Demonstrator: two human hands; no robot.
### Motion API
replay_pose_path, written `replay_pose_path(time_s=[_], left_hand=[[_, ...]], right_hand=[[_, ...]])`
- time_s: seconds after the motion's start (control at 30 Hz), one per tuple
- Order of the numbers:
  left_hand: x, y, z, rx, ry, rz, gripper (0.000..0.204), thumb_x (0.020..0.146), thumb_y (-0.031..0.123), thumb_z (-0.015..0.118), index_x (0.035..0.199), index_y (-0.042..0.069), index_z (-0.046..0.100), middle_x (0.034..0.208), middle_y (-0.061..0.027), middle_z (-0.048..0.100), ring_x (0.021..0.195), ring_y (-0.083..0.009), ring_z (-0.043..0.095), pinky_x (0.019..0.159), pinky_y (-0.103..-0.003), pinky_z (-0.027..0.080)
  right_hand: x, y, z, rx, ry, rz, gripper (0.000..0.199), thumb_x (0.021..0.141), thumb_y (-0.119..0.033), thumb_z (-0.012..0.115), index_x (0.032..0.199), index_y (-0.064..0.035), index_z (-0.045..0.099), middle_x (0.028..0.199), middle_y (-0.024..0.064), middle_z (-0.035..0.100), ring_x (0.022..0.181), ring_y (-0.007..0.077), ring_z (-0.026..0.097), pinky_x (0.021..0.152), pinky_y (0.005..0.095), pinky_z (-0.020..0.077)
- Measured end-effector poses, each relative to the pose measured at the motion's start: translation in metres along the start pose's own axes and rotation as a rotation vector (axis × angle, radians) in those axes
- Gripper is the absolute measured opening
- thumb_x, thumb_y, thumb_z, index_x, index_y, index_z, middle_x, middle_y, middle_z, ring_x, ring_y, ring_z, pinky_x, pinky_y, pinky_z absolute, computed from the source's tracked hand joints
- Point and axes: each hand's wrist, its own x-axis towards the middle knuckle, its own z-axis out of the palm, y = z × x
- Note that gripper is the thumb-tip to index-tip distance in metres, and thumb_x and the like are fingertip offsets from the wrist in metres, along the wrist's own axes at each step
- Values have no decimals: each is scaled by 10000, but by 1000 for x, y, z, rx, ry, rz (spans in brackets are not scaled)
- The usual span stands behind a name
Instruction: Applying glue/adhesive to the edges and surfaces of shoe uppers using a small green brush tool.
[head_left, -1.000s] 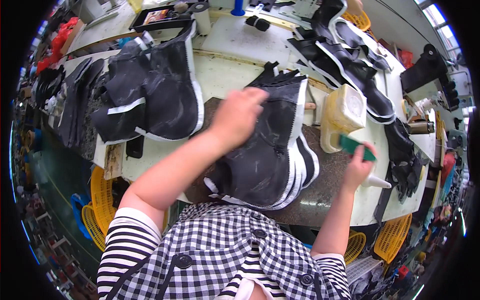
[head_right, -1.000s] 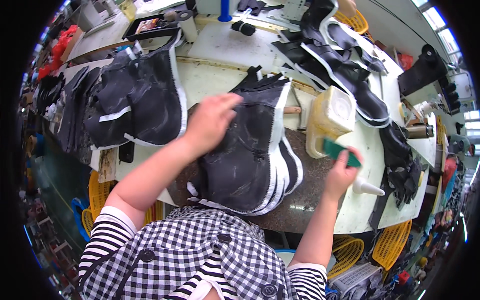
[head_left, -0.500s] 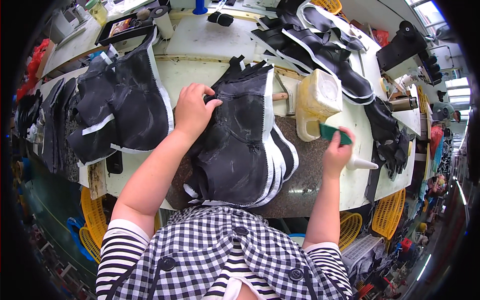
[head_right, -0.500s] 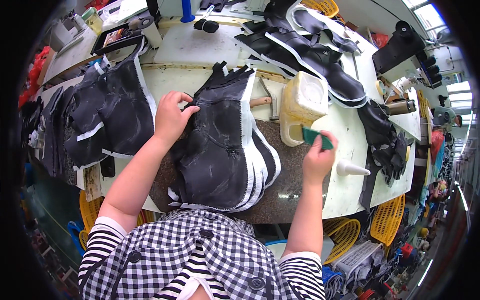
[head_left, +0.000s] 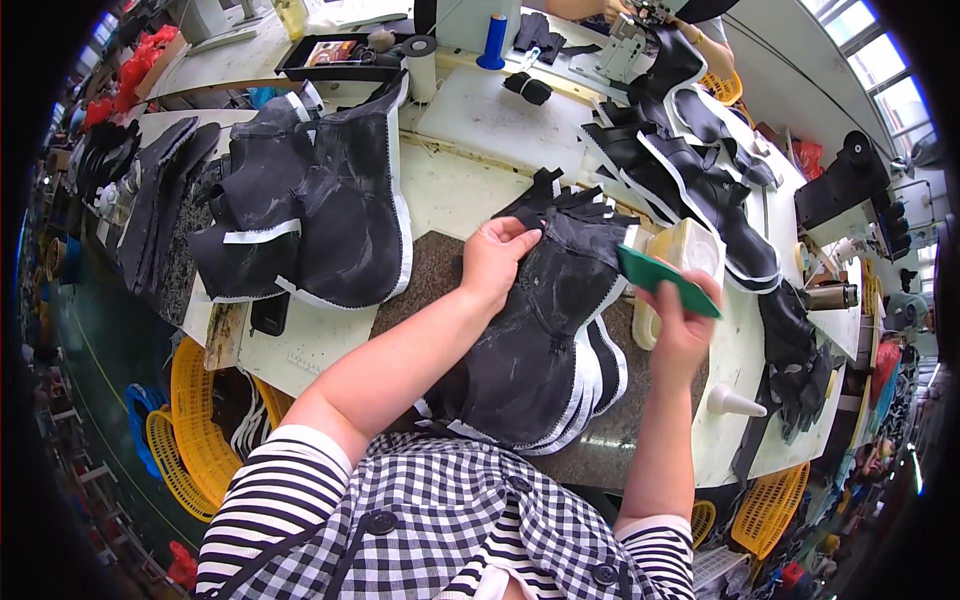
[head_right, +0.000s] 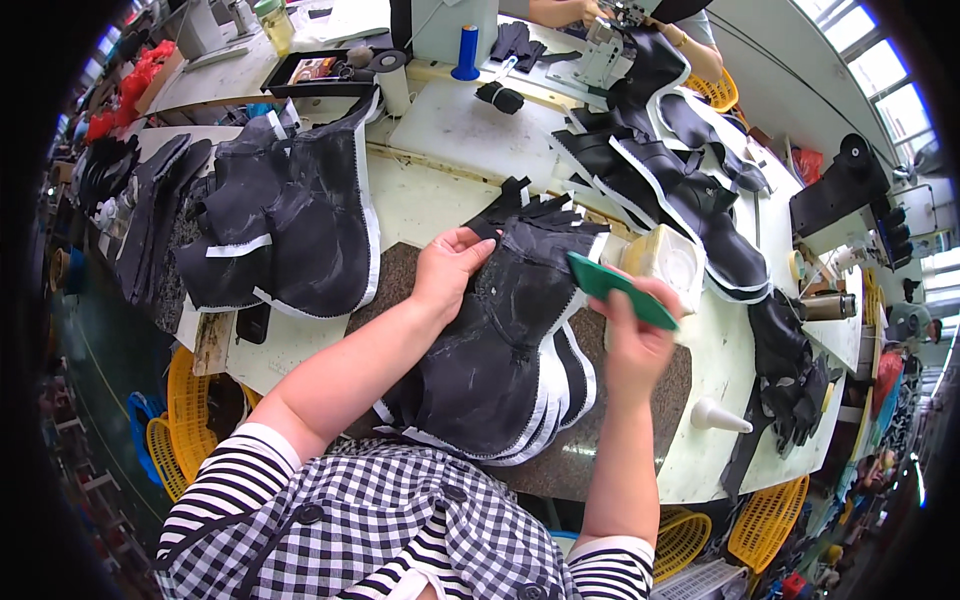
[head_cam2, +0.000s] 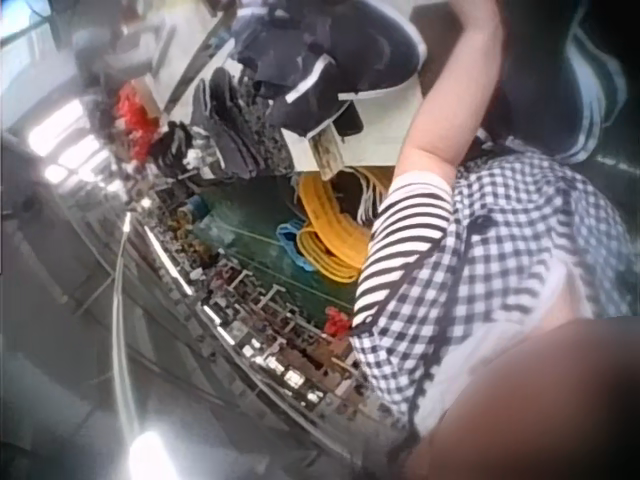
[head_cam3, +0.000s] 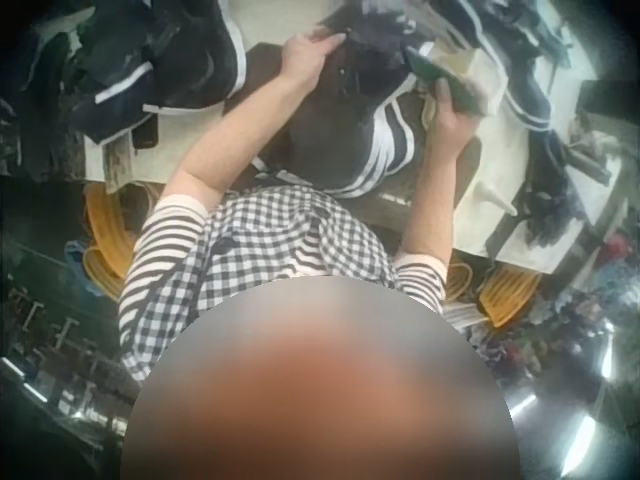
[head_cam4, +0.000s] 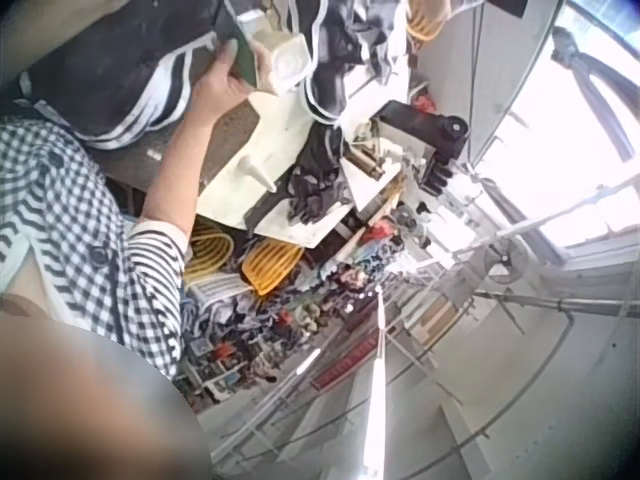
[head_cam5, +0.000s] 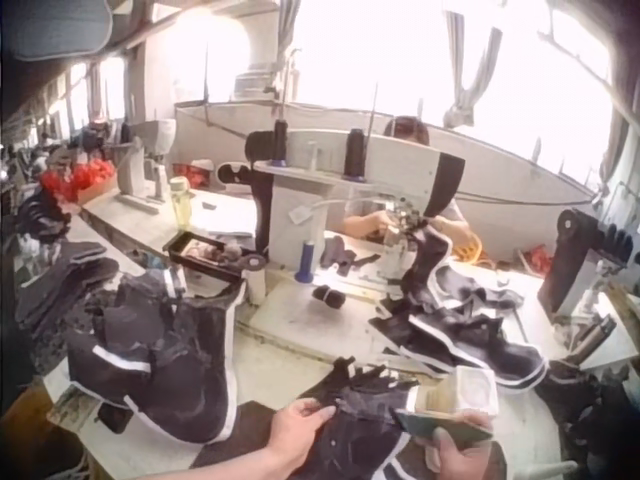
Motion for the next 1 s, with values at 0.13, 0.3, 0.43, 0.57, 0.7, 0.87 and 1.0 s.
replay_pose_path(time_s=[0.13,0.3,0.43,0.57,0.7,0.87,1.0], left_hand=[[-5,6,15,-128,28,-67,50,891,55,668,912,10,671,859,-29,677,727,-84,611,680,-220,492],[-10,12,16,-70,47,-53,133,901,71,654,1007,-1,692,878,-12,671,756,-72,593,681,-213,476],[-11,9,15,-36,52,-37,179,892,65,661,1045,-20,693,898,-21,665,775,-80,589,709,-218,476],[-7,6,13,-41,90,-65,145,893,91,673,1020,23,690,891,-11,673,786,-81,602,727,-220,479],[-8,6,14,-18,52,-3,136,889,85,677,1010,23,689,885,-6,670,770,-79,589,717,-217,472],[-8,8,15,-55,69,-81,120,893,75,670,1001,28,689,881,7,658,761,-71,565,710,-212,455],[-9,6,15,1,5,2,110,895,65,661,994,28,688,884,17,642,771,-67,550,721,-209,442]], right_hand=[[30,21,38,-183,-223,-175,222,918,70,569,1112,-37,546,1015,145,691,995,199,663,835,301,535],[56,26,69,-300,-466,-415,258,806,148,559,983,-28,626,990,121,704,975,251,679,845,327,531],[66,42,69,-467,-500,-491,329,701,177,526,931,-27,642,962,113,702,946,297,679,845,355,529],[62,38,74,-350,-424,-479,332,699,180,531,940,-24,632,951,116,700,927,287,679,840,350,528],[62,41,74,-465,-474,-514,341,698,182,530,949,-26,627,950,115,701,933,288,677,837,352,525],[47,42,78,-84,-264,-282,172,879,70,596,1011,-41,603,975,99,715,885,178,689,761,281,529],[44,50,89,-296,-300,-253,124,917,9,615,1025,-19,561,953,137,713,880,177,685,732,259,538]])
